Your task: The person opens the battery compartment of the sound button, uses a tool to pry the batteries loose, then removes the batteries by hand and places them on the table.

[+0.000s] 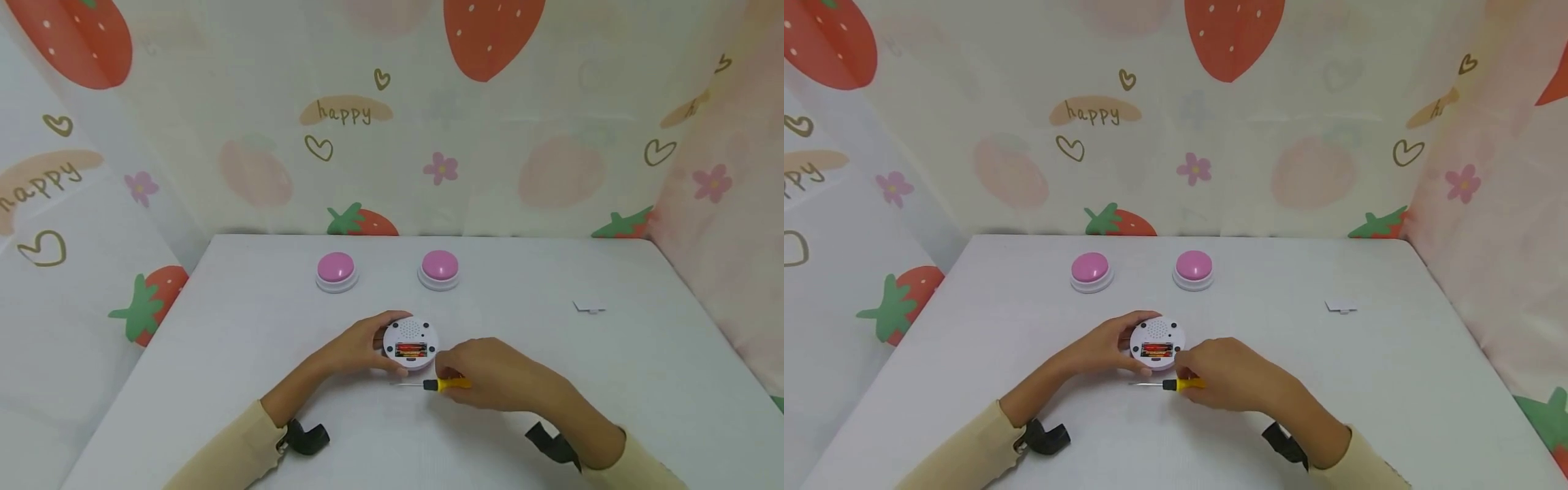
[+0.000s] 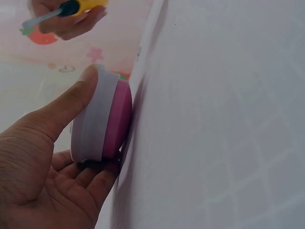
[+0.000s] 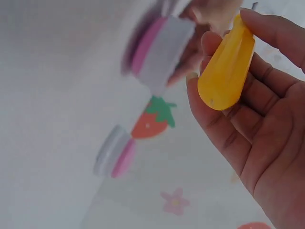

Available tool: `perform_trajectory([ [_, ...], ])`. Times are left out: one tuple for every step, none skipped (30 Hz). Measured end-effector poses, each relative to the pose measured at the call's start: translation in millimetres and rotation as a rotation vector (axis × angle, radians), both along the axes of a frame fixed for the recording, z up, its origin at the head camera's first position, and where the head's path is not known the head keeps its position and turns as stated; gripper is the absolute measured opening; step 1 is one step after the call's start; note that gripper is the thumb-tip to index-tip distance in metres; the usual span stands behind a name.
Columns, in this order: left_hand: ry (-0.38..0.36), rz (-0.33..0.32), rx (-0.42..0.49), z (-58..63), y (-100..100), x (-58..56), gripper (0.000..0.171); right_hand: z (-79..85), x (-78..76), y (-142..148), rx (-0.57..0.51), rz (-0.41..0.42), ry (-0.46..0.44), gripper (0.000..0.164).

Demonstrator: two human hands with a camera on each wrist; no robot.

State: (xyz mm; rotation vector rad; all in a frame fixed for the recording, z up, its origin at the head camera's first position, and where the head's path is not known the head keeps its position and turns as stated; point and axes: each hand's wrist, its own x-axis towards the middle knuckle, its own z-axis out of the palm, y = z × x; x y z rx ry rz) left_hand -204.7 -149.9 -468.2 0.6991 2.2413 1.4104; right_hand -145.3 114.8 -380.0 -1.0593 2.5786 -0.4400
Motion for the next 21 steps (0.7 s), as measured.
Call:
perform_trajectory([
  [-0.002, -0.002, 0.005, 0.1, 0, 0.2, 0.09, 4.2, -1.6, 2, -0.007, -0.011, 0.019, 0.015],
  [-0.005, -0.003, 0.008, 0.1, 0, 0.2, 0.09, 8.0, -3.3, 5, -0.015, -0.024, 0.034, 0.015],
  [-0.005, -0.004, 0.011, 0.0, 0, 0.1, 0.09, 11.1, -5.3, 7, -0.024, -0.034, 0.05, 0.015],
  [-0.006, -0.006, 0.015, -0.2, 0, 0.0, 0.089, 14.4, -7.0, 9, -0.029, -0.047, 0.063, 0.015],
  [-0.004, -0.009, 0.018, -0.4, 0, -0.3, 0.089, 17.5, -8.7, 11, -0.034, -0.059, 0.074, 0.016],
  [-0.004, -0.008, 0.017, -0.3, 1, -0.5, 0.09, 20.3, -10.4, 13, -0.039, -0.07, 0.084, 0.016],
  [-0.003, -0.007, 0.015, -0.8, 1, -0.9, 0.09, 23.0, -12.1, 14, -0.048, -0.079, 0.087, 0.016],
  [-0.001, -0.008, 0.012, -1.0, 1, -1.3, 0.09, 25.7, -13.5, 16, -0.057, -0.089, 0.089, 0.016],
  [0.003, -0.01, 0.011, -1.0, 1, -1.5, 0.091, 28.5, -14.6, 17, -0.064, -0.097, 0.093, 0.015],
  [0.004, -0.012, 0.012, -1.0, 1, -1.7, 0.091, 31.0, -15.7, 18, -0.066, -0.109, 0.099, 0.016],
  [0.005, -0.012, 0.01, -0.9, 1, -1.7, 0.091, 33.1, -16.9, 19, -0.072, -0.117, 0.104, 0.016],
  [0.003, -0.011, 0.01, -0.6, 2, -1.6, 0.092, 35.1, -17.8, 20, -0.077, -0.125, 0.111, 0.016],
  [0.002, -0.008, 0.008, -0.4, 2, -1.5, 0.093, 36.7, -18.8, 21, -0.083, -0.135, 0.119, 0.016],
  [0.003, -0.004, 0.005, 0.0, 1, -1.1, 0.094, 37.8, -19.8, 22, -0.087, -0.146, 0.128, 0.016],
  [0.006, 0.001, 0.003, 0.2, 1, -0.7, 0.095, 38.2, -20.9, 23, -0.094, -0.155, 0.135, 0.016],
  [0.009, 0.005, 0.005, 0.2, 1, -0.6, 0.095, 38.3, -21.9, 24, -0.101, -0.164, 0.144, 0.016],
  [0.013, 0.01, 0.003, 0.2, 1, -0.5, 0.096, 38.2, -22.8, 24, -0.111, -0.168, 0.156, 0.015],
  [0.017, 0.015, 0.003, 0.1, 0, -0.6, 0.097, 38.2, -23.7, 25, -0.117, -0.174, 0.17, 0.015],
  [0.021, 0.021, 0.002, -0.1, 0, -0.8, 0.098, 37.7, -24.8, 26, -0.121, -0.179, 0.186, 0.015],
  [0.024, 0.024, 0.004, 0.1, 0, -0.8, 0.098, 37.2, -25.8, 26, -0.121, -0.185, 0.202, 0.015],
  [0.019, 0.03, 0.007, 0.3, 0, -0.9, 0.099, 36.6, -26.8, 27, -0.121, -0.191, 0.218, 0.016],
])
